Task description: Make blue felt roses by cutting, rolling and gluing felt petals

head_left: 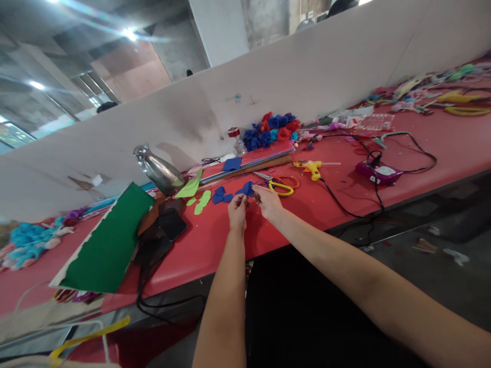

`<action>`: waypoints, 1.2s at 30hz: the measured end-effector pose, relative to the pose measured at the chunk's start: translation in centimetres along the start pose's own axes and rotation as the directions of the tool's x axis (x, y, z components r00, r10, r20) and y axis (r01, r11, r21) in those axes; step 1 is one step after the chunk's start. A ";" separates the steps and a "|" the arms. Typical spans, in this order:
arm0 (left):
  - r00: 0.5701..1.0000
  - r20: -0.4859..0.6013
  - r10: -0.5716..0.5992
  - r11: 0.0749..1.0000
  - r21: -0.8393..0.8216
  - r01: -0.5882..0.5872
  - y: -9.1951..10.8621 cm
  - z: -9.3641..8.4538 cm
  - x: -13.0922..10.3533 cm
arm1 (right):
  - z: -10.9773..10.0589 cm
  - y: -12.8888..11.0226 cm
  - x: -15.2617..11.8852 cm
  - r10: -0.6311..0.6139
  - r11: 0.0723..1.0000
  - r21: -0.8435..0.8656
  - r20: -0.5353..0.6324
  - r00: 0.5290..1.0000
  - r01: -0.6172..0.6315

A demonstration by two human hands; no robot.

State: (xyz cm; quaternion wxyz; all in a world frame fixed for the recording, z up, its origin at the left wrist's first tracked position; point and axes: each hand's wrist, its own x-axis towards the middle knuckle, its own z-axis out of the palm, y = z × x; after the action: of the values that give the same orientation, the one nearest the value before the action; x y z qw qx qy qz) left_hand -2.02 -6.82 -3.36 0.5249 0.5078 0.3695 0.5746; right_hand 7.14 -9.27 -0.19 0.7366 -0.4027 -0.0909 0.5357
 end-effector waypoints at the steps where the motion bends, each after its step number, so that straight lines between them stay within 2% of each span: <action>1: 1.000 -0.001 0.005 1.000 0.008 -0.005 0.0 0.0 0.0 | 0.0 0.0 -0.1 -0.001 1.000 -0.004 0.000 1.000 0.001; 11: 1.000 0.002 0.026 1.000 0.009 -0.026 0.0 0.0 0.0 | -0.3 -0.1 -0.4 -0.049 0.995 -0.084 0.013 0.999 0.050; 27: 0.999 0.007 0.037 0.999 0.029 -0.037 -0.1 -0.1 -0.1 | -0.5 -0.4 -0.4 -0.191 0.947 -0.244 0.102 0.976 0.210; 36: 0.999 0.016 0.048 0.998 0.047 -0.049 -0.1 -0.2 -0.1 | -0.6 -0.7 -0.2 -0.181 0.945 -0.256 0.111 0.977 0.204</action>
State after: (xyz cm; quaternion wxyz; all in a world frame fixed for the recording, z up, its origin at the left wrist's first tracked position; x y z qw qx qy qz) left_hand -2.19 -6.87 -3.51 0.5014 0.5330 0.3667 0.5745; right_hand 7.86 -9.86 -0.07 0.7201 -0.4638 -0.2325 0.4607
